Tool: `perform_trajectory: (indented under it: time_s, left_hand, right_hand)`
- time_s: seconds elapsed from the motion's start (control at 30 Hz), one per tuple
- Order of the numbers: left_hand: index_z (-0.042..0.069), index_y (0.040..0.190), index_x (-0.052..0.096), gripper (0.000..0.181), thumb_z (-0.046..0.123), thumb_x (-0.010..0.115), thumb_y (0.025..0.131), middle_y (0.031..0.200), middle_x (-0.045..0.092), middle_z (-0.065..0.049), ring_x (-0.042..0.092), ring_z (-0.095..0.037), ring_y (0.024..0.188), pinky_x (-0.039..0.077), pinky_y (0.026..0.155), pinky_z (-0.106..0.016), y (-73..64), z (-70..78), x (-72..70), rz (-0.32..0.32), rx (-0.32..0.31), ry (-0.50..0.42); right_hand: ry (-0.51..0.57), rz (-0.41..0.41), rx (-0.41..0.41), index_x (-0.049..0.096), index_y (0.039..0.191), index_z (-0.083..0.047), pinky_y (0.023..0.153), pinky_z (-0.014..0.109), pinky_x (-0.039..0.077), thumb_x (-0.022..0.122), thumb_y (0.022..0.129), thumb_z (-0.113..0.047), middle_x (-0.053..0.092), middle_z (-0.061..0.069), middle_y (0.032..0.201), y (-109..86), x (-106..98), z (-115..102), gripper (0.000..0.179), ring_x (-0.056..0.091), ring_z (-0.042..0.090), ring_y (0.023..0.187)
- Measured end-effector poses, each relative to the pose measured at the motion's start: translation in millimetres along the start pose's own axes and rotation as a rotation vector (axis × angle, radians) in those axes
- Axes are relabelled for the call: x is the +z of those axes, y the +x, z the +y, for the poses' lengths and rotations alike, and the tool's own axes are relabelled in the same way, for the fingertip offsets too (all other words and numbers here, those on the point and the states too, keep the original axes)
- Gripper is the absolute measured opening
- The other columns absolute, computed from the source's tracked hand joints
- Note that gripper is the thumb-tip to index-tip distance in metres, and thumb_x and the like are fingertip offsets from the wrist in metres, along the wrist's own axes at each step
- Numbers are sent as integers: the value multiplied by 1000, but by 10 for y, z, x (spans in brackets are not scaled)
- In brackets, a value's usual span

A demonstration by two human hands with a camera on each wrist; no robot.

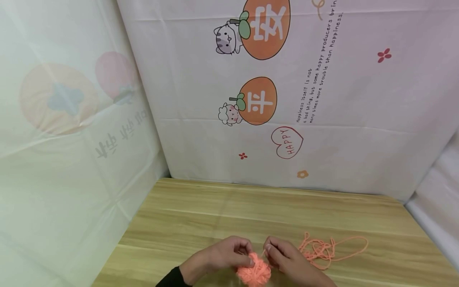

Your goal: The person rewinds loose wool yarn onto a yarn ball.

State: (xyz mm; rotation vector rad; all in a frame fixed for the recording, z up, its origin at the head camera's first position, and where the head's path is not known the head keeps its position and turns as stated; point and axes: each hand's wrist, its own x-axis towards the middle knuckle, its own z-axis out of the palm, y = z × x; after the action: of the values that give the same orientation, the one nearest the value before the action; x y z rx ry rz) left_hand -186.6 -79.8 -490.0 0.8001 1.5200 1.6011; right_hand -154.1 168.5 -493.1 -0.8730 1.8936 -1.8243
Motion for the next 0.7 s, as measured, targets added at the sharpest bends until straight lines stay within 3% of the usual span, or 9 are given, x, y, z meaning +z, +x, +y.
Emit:
perform_trajectory:
  time_s: [0.17, 0.3, 0.4, 0.53, 0.7]
  left_hand:
    - [4, 96, 57, 13, 15, 62, 92, 75, 58, 6, 47, -3, 58, 40, 51, -20, 9, -47, -16, 103, -27, 96]
    - [9, 91, 61, 10, 18, 64, 88, 76, 62, 5, 51, -4, 60, 43, 50, -19, 44, -82, -14, 253, -21, 239]
    - [9, 88, 61, 10, 18, 65, 87, 78, 63, 2, 55, -6, 60, 46, 49, -20, 73, -100, -10, 360, -14, 283]
    - [8, 90, 60, 12, 18, 65, 89, 80, 64, -2, 59, -11, 59, 52, 50, -26, 89, -112, -12, 431, -26, 242]
    - [5, 95, 58, 17, 20, 65, 91, 85, 64, -6, 63, -15, 63, 56, 55, -32, 102, -87, -18, 488, -18, 176]
  right_hand:
    - [-25, -4, -20, 46, 96, 7, 44, 42, 29, 27, 109, -10, 32, 21, 65, -7, 17, -32, 29, 27, 19, 49]
    - [-35, -1, -29, 48, 97, 6, 46, 45, 31, 27, 109, -8, 34, 19, 65, -11, 37, -68, 28, 30, 18, 50]
    - [-29, 0, -33, 48, 97, 8, 50, 49, 31, 27, 109, -8, 35, 19, 65, -14, 53, -90, 29, 31, 18, 51]
    - [-34, 2, -36, 49, 99, 9, 52, 51, 31, 27, 109, -8, 37, 20, 67, -18, 77, -113, 29, 33, 18, 53]
    - [-81, 1, -34, 53, 100, 0, 52, 42, 39, 28, 109, -9, 41, 19, 68, -37, 106, -103, 28, 37, 18, 55]
